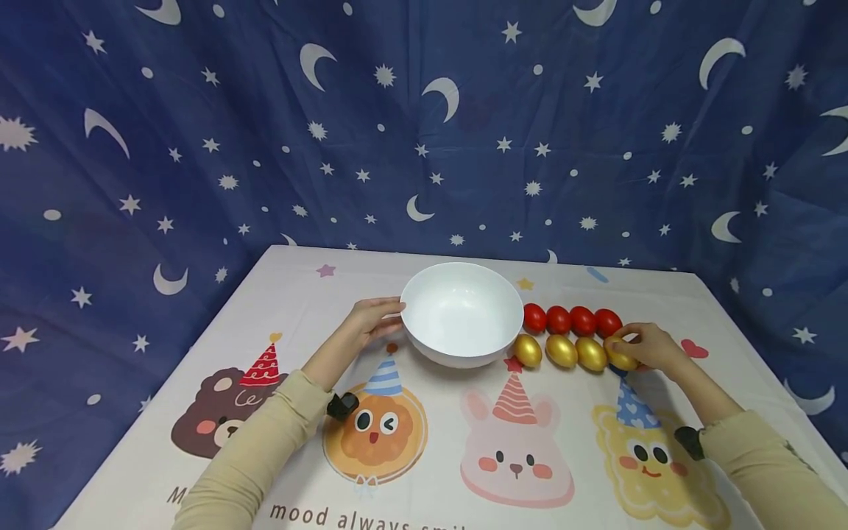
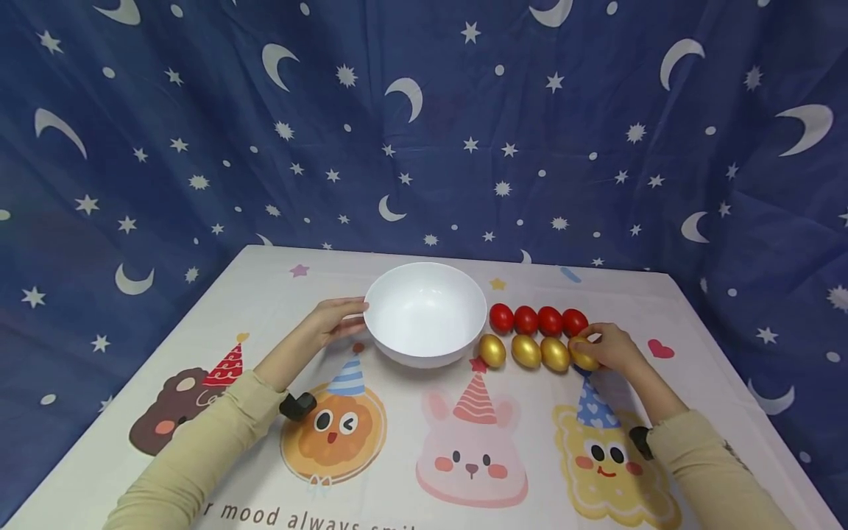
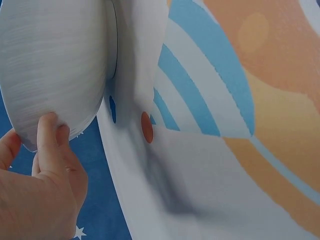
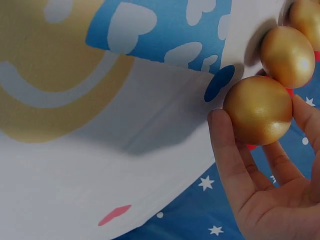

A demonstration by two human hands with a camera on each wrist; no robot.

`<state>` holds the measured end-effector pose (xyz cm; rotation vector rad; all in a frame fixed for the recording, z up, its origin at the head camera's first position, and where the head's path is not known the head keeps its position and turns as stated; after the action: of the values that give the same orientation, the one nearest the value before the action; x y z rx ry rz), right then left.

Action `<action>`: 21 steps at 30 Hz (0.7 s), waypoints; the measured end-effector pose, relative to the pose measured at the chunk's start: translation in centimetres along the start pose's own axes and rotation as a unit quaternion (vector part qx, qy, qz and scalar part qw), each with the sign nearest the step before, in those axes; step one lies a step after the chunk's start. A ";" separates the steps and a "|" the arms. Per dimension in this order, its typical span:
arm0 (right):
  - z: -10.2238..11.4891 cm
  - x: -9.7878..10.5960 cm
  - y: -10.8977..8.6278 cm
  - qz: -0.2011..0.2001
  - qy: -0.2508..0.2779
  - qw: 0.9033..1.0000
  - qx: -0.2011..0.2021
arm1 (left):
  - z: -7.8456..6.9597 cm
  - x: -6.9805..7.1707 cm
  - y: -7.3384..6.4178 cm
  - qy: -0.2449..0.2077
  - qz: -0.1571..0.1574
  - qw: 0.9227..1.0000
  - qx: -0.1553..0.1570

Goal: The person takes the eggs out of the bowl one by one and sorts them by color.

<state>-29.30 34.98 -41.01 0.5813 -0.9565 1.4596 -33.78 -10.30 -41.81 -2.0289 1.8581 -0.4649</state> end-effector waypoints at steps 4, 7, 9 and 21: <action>0.0 -0.1 0.0 0.002 0.000 1.000 -0.003 | -0.1 0.0 0.0 0.002 0.000 1.000 -0.002; 0.1 -0.3 -0.1 0.004 0.002 1.000 0.001 | 0.0 0.0 0.0 0.001 -0.003 1.000 -0.001; 0.1 -0.5 -0.1 0.007 0.002 1.000 -0.001 | 0.1 0.1 0.0 0.000 -0.004 1.000 0.000; -0.1 -0.5 0.2 0.015 -0.007 1.000 -0.010 | 0.0 0.2 -0.1 0.000 0.002 1.000 -0.003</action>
<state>-29.43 34.83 -41.56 0.5653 -0.9938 1.4737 -33.68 -10.47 -41.72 -2.0276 1.8653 -0.4584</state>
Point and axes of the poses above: each hand's wrist, its own y-axis towards the middle knuckle, its own x-axis out of the back of the hand, z = x × y, the point moved 7 cm from there along y, towards the middle knuckle, and after that the axes turned 7 degrees about -z, right-handed, at the moved point
